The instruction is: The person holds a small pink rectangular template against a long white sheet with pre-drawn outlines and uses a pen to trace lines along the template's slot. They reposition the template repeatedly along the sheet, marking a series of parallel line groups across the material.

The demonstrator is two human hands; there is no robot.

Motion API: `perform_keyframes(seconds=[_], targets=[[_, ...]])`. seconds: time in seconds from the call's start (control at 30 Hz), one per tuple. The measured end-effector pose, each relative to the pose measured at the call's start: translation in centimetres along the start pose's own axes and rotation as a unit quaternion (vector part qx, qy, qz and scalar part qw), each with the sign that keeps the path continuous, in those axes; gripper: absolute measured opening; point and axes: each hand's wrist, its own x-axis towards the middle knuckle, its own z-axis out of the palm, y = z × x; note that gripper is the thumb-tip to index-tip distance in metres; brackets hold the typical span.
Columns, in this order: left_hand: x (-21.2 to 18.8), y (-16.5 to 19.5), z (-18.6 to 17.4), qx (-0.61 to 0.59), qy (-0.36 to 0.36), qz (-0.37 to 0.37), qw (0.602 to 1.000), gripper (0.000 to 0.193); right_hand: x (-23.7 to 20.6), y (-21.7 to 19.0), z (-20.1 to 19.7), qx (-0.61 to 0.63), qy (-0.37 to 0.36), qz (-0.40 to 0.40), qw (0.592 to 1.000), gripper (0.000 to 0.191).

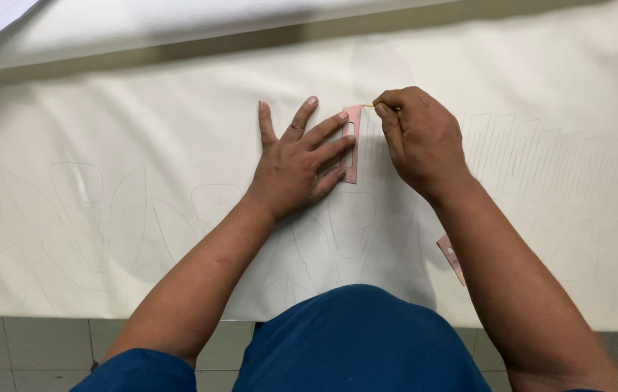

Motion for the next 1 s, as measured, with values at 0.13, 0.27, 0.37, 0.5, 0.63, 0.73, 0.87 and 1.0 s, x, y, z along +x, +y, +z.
perform_keyframes(seconds=[0.13,0.27,0.37,0.5,0.63,0.73,0.87,1.0], targets=[[0.0,0.1,0.2,0.005,0.003,-0.001,1.000,0.046,-1.5,-0.8,-0.2,0.004,-0.013,-0.023,1.000,0.010],[0.1,0.0,0.3,-0.004,-0.002,-0.001,1.000,0.046,-5.3,-2.7,-0.7,0.021,-0.048,-0.032,0.998,0.009],[0.1,-0.1,0.4,0.001,-0.002,-0.001,1.000,0.046,-7.5,-3.6,-1.2,0.046,-0.075,-0.007,0.996,0.008],[0.0,-0.1,0.3,-0.002,0.018,0.010,1.000,0.047,-8.3,-3.4,-1.1,0.054,-0.074,0.003,0.996,0.007],[0.2,0.0,0.1,-0.024,-0.007,-0.006,1.000,0.029,-8.6,-3.3,-1.1,0.055,-0.073,0.012,0.996,0.007],[0.0,-0.1,0.1,-0.037,0.012,0.006,0.999,0.023,-8.6,-3.5,-1.0,0.058,-0.067,0.012,0.996,0.007],[0.0,-0.1,0.3,-0.034,0.039,0.019,0.998,0.018,-8.3,-3.8,-0.6,0.092,-0.070,-0.012,0.993,0.008],[0.0,-0.1,0.1,-0.016,0.046,0.032,0.998,0.027,-7.7,-4.1,0.0,0.102,-0.066,-0.029,0.992,0.008]])
